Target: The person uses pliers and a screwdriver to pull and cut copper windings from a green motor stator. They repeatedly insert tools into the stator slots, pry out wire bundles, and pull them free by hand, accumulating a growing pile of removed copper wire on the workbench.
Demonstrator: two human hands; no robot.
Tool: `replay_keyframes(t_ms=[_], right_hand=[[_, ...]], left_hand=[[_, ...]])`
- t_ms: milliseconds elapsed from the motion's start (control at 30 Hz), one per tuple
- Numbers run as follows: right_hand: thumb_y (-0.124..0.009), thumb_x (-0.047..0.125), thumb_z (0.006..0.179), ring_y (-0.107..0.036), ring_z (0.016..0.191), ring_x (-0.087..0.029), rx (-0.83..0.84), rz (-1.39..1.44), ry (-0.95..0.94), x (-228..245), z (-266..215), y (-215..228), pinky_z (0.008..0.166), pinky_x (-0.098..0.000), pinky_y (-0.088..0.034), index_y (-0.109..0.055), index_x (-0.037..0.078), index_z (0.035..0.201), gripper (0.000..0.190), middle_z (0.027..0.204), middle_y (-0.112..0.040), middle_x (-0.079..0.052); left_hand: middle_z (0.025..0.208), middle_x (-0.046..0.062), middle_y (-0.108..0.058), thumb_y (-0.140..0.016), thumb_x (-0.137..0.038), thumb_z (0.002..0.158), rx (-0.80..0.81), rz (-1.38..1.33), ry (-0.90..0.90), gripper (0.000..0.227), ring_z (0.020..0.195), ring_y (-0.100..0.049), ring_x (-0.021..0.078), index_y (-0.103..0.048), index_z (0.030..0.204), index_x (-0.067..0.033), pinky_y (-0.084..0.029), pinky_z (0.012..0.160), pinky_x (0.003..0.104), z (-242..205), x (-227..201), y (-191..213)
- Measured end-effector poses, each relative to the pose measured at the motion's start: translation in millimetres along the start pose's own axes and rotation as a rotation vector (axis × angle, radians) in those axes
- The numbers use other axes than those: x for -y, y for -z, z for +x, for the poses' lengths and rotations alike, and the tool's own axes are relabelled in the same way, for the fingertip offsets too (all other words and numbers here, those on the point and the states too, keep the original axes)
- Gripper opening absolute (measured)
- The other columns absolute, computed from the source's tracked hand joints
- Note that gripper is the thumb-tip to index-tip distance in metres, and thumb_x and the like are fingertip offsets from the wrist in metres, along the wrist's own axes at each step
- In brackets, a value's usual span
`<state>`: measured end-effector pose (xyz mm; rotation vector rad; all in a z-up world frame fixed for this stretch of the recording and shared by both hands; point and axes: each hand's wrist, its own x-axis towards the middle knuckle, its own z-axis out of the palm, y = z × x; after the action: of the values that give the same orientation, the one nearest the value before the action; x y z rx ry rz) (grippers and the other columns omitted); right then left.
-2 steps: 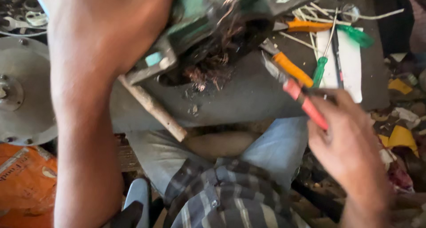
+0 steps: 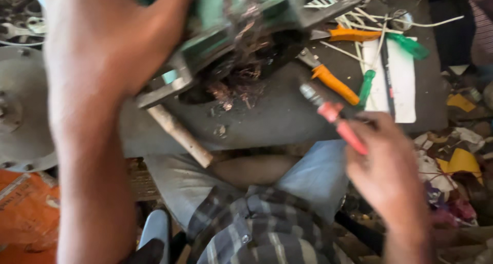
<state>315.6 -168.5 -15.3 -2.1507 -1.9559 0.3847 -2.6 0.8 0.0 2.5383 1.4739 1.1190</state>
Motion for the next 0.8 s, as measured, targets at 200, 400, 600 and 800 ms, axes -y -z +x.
replay_keyframes(t_ms=[200, 400, 600, 800], right_hand=[[-0.077, 0.012, 0.081, -0.064, 0.108, -0.042, -0.227, 0.123, 0.24, 5.7, 23.3, -35.0, 0.092, -0.0469, -0.051, -0.071, 0.003, 0.119, 0.04, 0.121, -0.063, -0.02], [-0.076, 0.013, 0.096, -0.067, 0.111, -0.04, -0.402, 0.174, 0.185, -19.0, 54.8, -21.7, 0.097, -0.0456, -0.053, -0.068, 0.002, 0.119, 0.026, 0.12, -0.067, -0.019], [-0.078, 0.021, 0.087, -0.067, 0.091, -0.044, -0.308, 0.058, -0.111, -50.6, 78.5, -11.1, 0.08, -0.0507, -0.051, -0.066, -0.003, 0.12, 0.043, 0.1, -0.068, -0.026], [-0.073, 0.012, 0.091, -0.07, 0.091, -0.043, -0.515, 0.021, -0.053, -71.0, 64.3, -17.0, 0.081, -0.0487, -0.054, -0.07, -0.005, 0.114, 0.029, 0.1, -0.072, -0.027]], left_hand=[[0.104, 0.018, -0.074, -0.066, -0.015, 0.11, 0.025, -0.123, -0.121, 0.022, 0.094, -0.071, 0.0285, -0.073, 0.116, 0.0052, -0.053, 0.084, 0.041, -5.2, 6.1, 0.5], [0.109, 0.019, -0.073, -0.066, -0.012, 0.11, 0.041, -0.17, -0.097, 0.021, 0.1, -0.071, 0.0284, -0.07, 0.12, 0.0053, -0.053, 0.089, 0.04, -9.5, 4.1, -6.6], [0.113, 0.02, -0.072, -0.067, -0.01, 0.109, 0.044, -0.181, -0.128, 0.02, 0.106, -0.071, 0.0283, -0.068, 0.123, 0.0054, -0.053, 0.095, 0.038, 6.6, 4.9, -6.4], [0.113, 0.02, -0.071, -0.068, -0.011, 0.107, 0.052, -0.199, -0.052, 0.022, 0.109, -0.07, 0.03, -0.069, 0.124, 0.0041, -0.053, 0.097, 0.04, 14.4, -4.6, -5.3]])
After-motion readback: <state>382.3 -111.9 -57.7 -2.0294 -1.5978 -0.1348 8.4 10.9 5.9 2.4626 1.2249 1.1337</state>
